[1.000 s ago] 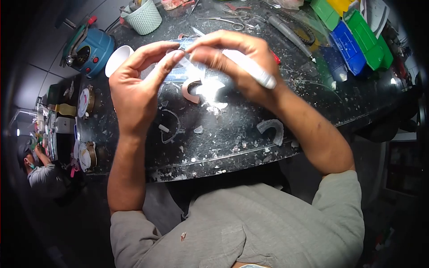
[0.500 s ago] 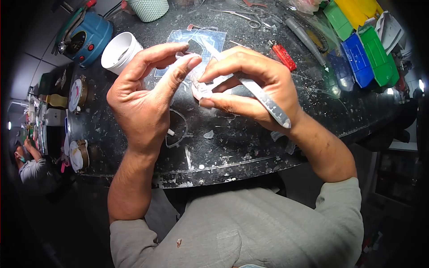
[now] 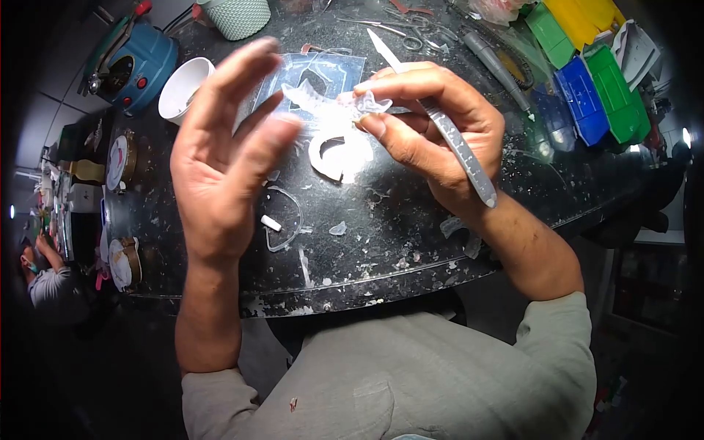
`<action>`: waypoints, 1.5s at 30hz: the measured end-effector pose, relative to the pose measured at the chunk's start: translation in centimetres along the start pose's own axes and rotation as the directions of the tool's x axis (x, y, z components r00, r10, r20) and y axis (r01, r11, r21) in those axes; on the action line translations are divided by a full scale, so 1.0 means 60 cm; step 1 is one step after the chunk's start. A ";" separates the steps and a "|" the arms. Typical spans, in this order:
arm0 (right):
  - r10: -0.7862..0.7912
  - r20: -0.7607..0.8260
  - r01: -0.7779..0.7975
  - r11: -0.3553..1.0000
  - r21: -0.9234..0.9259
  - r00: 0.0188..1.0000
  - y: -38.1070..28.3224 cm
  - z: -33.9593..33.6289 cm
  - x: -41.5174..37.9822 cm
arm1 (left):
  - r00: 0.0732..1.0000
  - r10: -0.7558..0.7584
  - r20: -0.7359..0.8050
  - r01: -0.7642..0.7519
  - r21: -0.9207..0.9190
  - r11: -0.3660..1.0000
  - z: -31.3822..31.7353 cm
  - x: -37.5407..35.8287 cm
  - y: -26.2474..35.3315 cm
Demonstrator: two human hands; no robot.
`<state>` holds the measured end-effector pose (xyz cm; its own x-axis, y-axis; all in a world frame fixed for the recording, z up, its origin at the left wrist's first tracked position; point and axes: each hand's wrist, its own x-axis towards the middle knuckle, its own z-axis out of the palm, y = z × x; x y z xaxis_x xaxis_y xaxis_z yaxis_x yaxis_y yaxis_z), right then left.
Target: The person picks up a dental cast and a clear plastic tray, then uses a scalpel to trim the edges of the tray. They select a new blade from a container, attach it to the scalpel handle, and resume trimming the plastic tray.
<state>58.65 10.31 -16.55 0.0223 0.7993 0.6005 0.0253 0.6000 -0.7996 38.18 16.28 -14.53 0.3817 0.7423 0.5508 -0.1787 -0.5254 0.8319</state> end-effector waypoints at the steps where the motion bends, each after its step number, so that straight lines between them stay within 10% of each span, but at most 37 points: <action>1: -0.009 0.005 0.009 0.999 0.034 1.000 0.002 0.003 0.000 | 0.999 -0.014 0.035 0.014 -0.017 1.000 -0.002 -0.004 -0.008; 6: 0.039 0.021 -0.041 0.994 0.104 0.999 0.001 0.009 -0.003 | 0.998 0.028 -0.047 -0.036 -0.176 0.984 0.001 -0.015 -0.020; 9: -0.108 0.079 0.128 0.932 -0.338 0.991 -0.004 -0.019 0.012 | 0.987 0.156 -0.048 -0.160 -0.090 0.983 0.006 -0.011 -0.018; 16: -0.136 -0.017 0.137 0.977 0.163 0.991 -0.043 0.018 -0.004 | 0.955 0.265 0.131 -0.282 0.137 0.950 0.002 -0.020 -0.024; 20: -0.171 0.154 0.175 0.984 -0.015 0.973 -0.030 0.005 -0.010 | 0.958 0.244 0.148 -0.258 0.086 0.962 0.001 -0.018 -0.028; 28: -0.035 0.009 0.035 0.997 0.063 0.999 -0.048 0.015 -0.008 | 0.963 0.216 0.158 -0.227 0.054 0.972 0.000 -0.018 -0.031; 36: -0.278 0.191 0.291 0.956 -0.044 0.941 -0.029 0.020 -0.010 | 0.949 0.251 0.189 -0.279 0.135 0.951 0.001 -0.018 -0.029; 38: -0.222 -0.118 0.221 0.975 -0.026 0.968 -0.031 0.044 -0.015 | 0.950 0.252 0.187 -0.282 0.157 0.946 0.002 -0.020 -0.026; 45: -0.234 -0.103 0.231 0.972 -0.042 0.967 -0.028 0.045 -0.015 | 0.917 0.340 0.207 -0.385 0.245 0.890 -0.001 -0.015 -0.031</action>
<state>55.90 8.68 -15.76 0.1186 0.6290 0.7683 0.0715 0.7664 -0.6384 38.13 16.62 -16.57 0.4769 0.4164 0.7741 -0.0833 -0.8553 0.5114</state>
